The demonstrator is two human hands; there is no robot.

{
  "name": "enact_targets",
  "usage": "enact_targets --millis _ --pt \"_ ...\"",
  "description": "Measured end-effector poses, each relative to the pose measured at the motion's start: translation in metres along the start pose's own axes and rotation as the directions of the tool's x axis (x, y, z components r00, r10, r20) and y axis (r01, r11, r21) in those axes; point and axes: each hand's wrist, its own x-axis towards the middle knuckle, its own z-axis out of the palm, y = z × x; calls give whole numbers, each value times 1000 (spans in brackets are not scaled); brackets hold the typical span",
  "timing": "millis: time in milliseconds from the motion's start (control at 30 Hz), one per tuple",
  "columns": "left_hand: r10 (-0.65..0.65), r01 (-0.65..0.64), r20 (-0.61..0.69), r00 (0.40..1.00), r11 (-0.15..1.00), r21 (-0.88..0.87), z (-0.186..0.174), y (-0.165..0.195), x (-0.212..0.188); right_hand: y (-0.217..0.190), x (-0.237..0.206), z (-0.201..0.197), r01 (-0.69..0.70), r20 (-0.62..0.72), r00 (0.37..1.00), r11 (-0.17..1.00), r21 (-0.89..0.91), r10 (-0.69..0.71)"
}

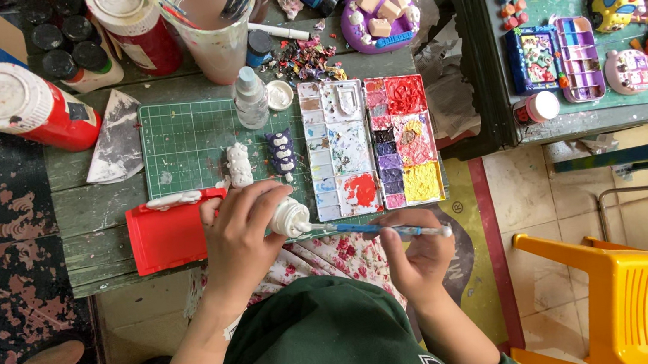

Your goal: The person paints small white clay figurines at a workbench, using a brush to apply paint from a multi-color palette. They dip the brush in a water cup, open a bottle of white paint, then squeeze blue acrylic paint from a tube onto the palette and continue painting the figurines.

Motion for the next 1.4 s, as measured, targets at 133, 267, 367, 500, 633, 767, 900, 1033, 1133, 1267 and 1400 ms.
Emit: enact_targets --millis 133,267,367,500,633,767,900,1033,1133,1267,1400 --pt "-17 16 4 1000 999 36 1 -2 -3 7 -4 -4 -42 -59 997 989 140 50" --pt "-36 36 -3 999 996 83 -2 -3 -8 20 -5 -15 -99 -105 987 978 184 120" --pt "-80 85 -57 995 993 81 -10 -5 -15 35 -7 -25 -188 -133 968 965 184 214" --pt "-149 159 -119 982 984 83 -24 -11 -26 57 -16 -30 -302 -120 937 934 193 328" --pt "-191 200 -139 972 978 61 -30 -14 -33 73 -25 -29 -318 -94 939 939 128 331" --pt "-201 209 -123 972 976 58 -30 -15 -37 83 -29 -30 -337 -82 934 934 121 348" --pt "-193 200 -114 975 978 51 -29 -14 -38 88 -29 -28 -349 -76 931 932 94 357" --pt "-178 184 -110 978 982 45 -29 -12 -38 87 -30 -25 -370 -55 925 925 85 375" --pt "-178 184 -114 977 982 39 -29 -12 -38 87 -31 -23 -386 -56 917 915 116 394" --pt "-183 187 -103 978 982 36 -31 -12 -38 89 -32 -24 -398 -62 909 904 158 411" --pt "-176 182 -108 978 982 44 -30 -11 -37 94 -29 -27 -450 -24 883 861 238 468"
